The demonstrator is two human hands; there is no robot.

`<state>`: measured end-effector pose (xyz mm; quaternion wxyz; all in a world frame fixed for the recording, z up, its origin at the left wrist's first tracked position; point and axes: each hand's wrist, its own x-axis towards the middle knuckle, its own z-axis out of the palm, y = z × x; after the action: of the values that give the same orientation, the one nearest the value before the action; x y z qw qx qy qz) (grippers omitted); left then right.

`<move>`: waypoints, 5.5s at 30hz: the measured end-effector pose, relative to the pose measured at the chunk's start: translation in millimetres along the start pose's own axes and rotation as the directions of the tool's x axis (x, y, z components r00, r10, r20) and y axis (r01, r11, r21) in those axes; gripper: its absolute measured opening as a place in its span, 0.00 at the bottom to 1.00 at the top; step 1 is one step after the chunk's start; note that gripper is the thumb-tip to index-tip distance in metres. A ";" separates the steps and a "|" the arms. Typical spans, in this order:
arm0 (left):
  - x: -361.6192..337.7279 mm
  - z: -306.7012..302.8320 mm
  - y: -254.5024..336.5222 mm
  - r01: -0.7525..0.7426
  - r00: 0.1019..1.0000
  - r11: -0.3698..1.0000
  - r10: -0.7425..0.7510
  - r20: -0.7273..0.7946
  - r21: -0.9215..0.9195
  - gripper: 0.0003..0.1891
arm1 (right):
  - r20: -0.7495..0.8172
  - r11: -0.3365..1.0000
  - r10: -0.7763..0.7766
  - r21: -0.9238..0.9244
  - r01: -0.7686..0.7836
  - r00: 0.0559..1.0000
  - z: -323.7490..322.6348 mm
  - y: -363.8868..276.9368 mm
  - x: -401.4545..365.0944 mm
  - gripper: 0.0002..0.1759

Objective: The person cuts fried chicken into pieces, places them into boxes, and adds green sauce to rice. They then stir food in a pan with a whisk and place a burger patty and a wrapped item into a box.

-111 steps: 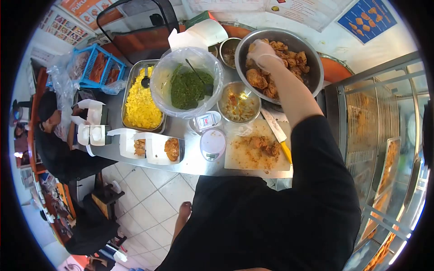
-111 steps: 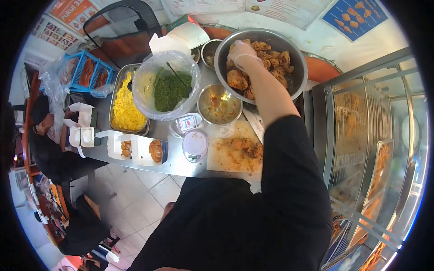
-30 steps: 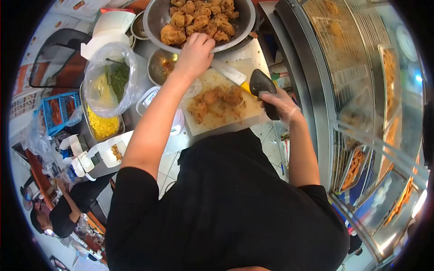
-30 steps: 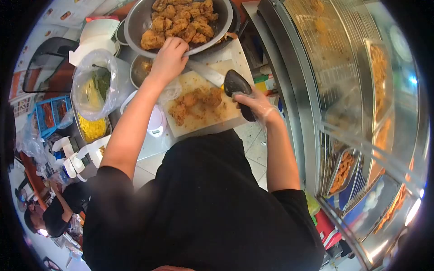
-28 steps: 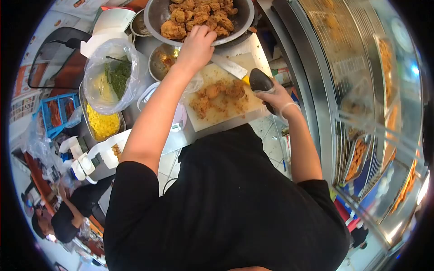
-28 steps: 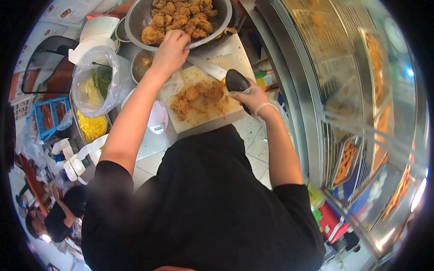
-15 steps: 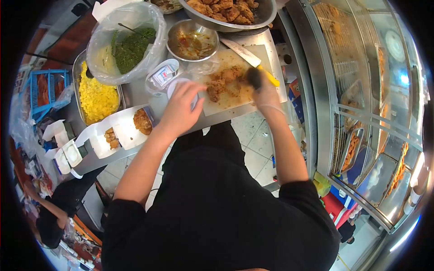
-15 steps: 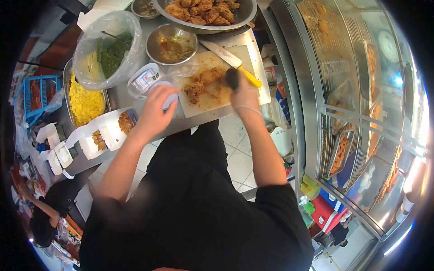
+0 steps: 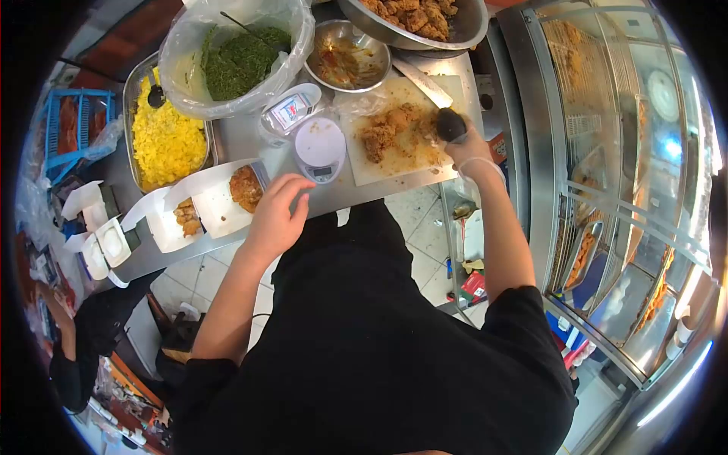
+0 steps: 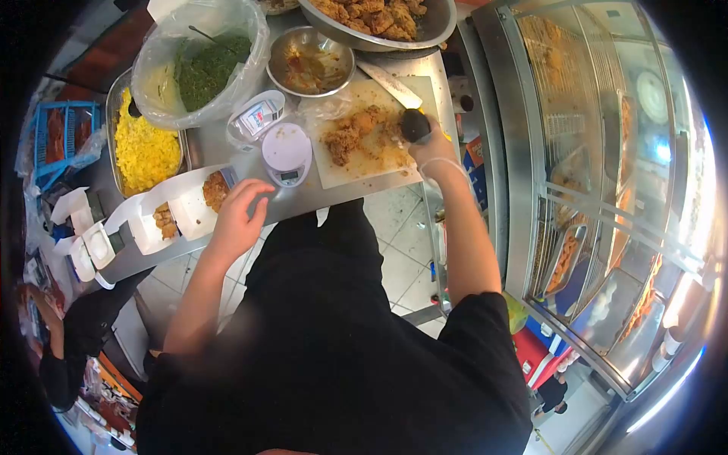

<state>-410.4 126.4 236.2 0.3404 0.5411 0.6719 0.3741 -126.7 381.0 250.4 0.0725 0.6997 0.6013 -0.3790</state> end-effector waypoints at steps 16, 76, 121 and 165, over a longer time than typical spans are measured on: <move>91.2 115.7 -8.6 -0.226 0.974 0.949 0.223 0.037 0.219 0.24 | -0.146 0.985 -0.008 0.169 0.033 0.989 -4.2 -16.3 -12.8 0.44; -9.4 3.7 -52.7 0.039 0.987 0.974 -0.004 -0.158 0.223 0.13 | 0.023 0.936 -0.284 -0.209 0.283 0.958 89.3 -59.2 -54.5 0.47; 6.9 104.7 51.6 0.443 0.884 0.893 -0.421 -0.202 0.075 0.10 | -0.201 0.858 -0.505 -0.220 0.464 0.839 7.2 58.4 59.8 0.23; -286.7 -76.5 -175.7 0.486 0.618 0.793 -0.609 -0.496 -0.367 0.10 | 0.742 0.600 -0.653 0.630 -0.493 0.153 345.6 -257.8 -233.7 0.26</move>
<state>-507.0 -189.0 135.6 0.2632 0.1279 0.8355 0.4651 -508.6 73.3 243.4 0.0999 0.1793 0.2017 -0.9577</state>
